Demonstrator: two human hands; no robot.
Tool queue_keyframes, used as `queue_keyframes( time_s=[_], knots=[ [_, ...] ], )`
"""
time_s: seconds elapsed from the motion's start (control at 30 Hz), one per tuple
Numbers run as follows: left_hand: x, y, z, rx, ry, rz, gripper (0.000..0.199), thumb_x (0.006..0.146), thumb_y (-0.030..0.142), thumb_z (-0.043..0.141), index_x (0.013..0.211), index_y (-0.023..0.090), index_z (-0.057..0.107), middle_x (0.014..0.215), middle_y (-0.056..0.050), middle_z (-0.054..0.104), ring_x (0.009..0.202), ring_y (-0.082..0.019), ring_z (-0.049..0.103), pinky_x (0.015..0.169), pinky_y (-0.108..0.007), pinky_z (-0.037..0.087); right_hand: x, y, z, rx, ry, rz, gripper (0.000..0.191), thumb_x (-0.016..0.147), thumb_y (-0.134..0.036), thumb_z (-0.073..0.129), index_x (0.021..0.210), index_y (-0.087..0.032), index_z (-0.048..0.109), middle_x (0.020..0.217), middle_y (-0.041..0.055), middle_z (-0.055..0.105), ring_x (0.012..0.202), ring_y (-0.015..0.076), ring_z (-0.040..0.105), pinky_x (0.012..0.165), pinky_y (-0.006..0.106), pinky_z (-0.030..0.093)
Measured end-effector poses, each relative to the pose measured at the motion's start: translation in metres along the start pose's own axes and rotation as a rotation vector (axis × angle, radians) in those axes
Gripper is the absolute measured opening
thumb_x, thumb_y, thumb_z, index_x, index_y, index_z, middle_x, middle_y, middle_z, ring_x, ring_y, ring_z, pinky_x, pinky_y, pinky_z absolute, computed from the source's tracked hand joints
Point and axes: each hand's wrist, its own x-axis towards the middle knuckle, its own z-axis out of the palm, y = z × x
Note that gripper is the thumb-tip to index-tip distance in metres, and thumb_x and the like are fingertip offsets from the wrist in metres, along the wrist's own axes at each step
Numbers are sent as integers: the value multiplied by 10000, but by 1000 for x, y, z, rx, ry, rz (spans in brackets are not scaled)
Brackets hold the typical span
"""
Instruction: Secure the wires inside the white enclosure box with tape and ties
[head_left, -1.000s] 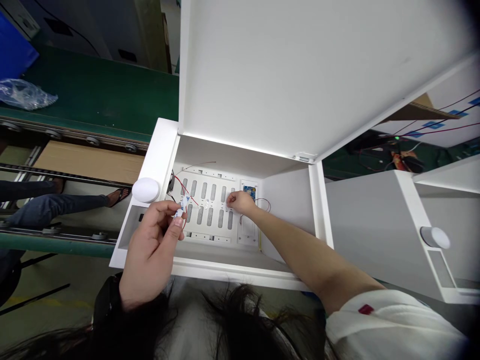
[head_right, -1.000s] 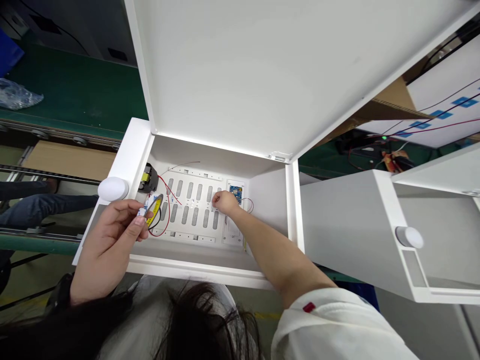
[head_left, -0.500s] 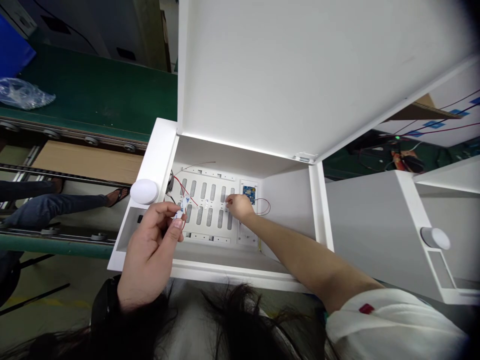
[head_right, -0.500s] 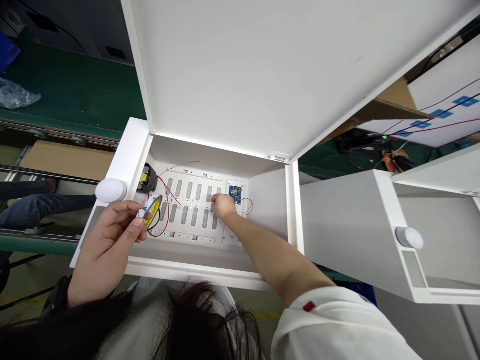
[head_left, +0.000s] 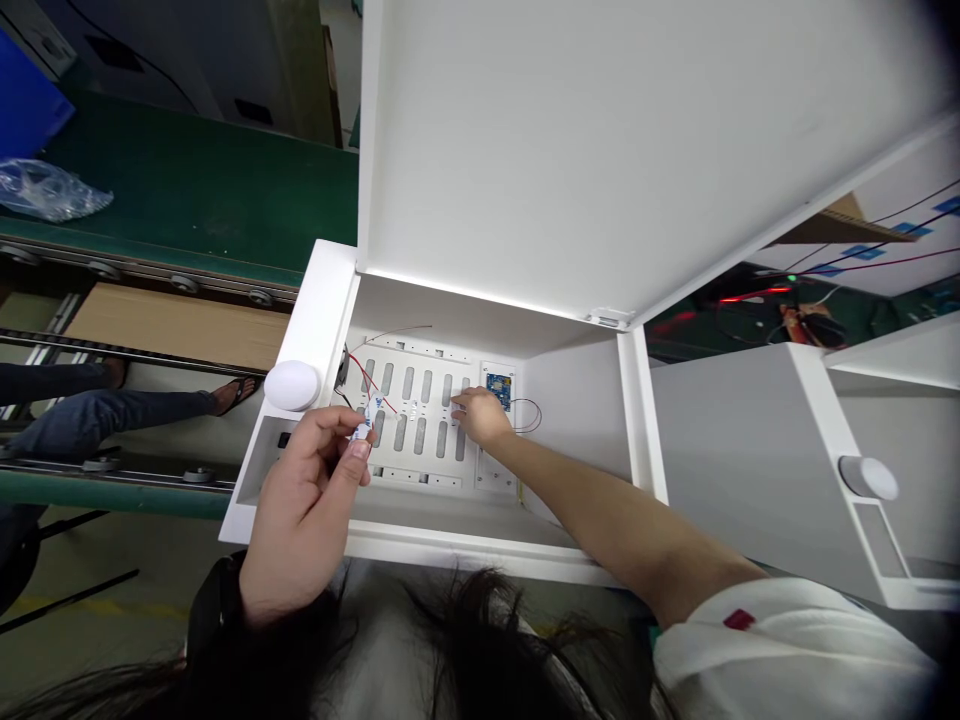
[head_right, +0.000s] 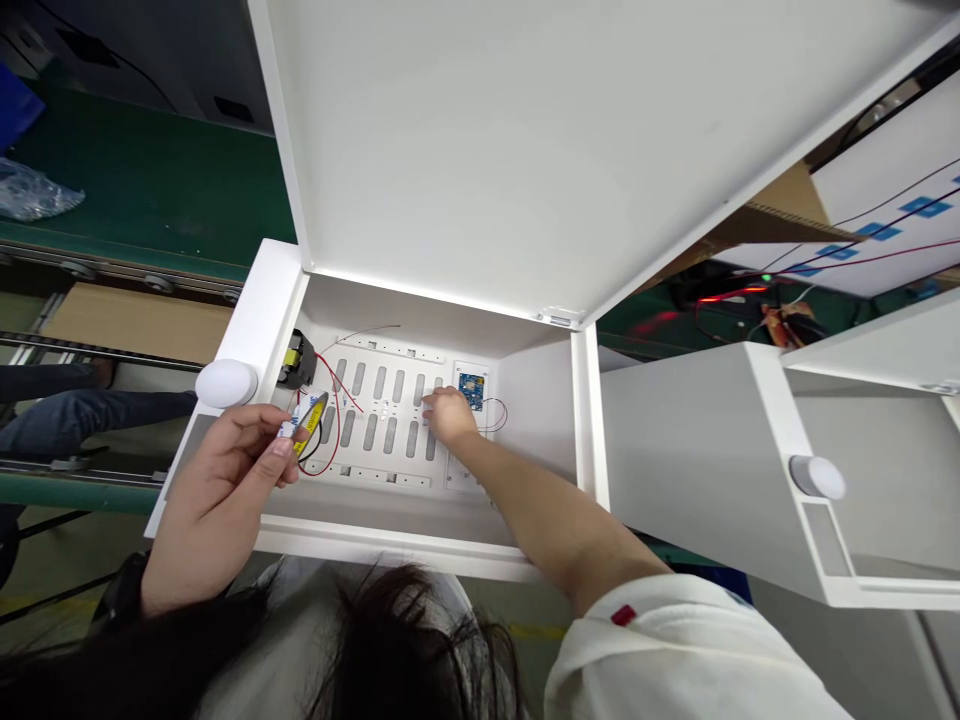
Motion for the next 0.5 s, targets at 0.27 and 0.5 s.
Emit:
queue_keyframes(
  time_s=[0.27,0.5],
  knots=[
    [0,0,1,-6,5,0,191,927,381,594,1073,262,558,883,21,593,742,-94,565,678,-198,477,-2,-6,-4,2,-28,73,193,879,-234,602,919,-131,760,965,116,706,1021,265,572,897,311,418],
    [1,1,1,-6,-1,0,191,928,383,593,1073,263,559,886,22,599,737,-91,564,681,-198,478,-2,4,-5,42,-1,-3,332,819,-214,693,1144,-148,712,1064,107,674,1055,254,542,943,311,405]
  ],
)
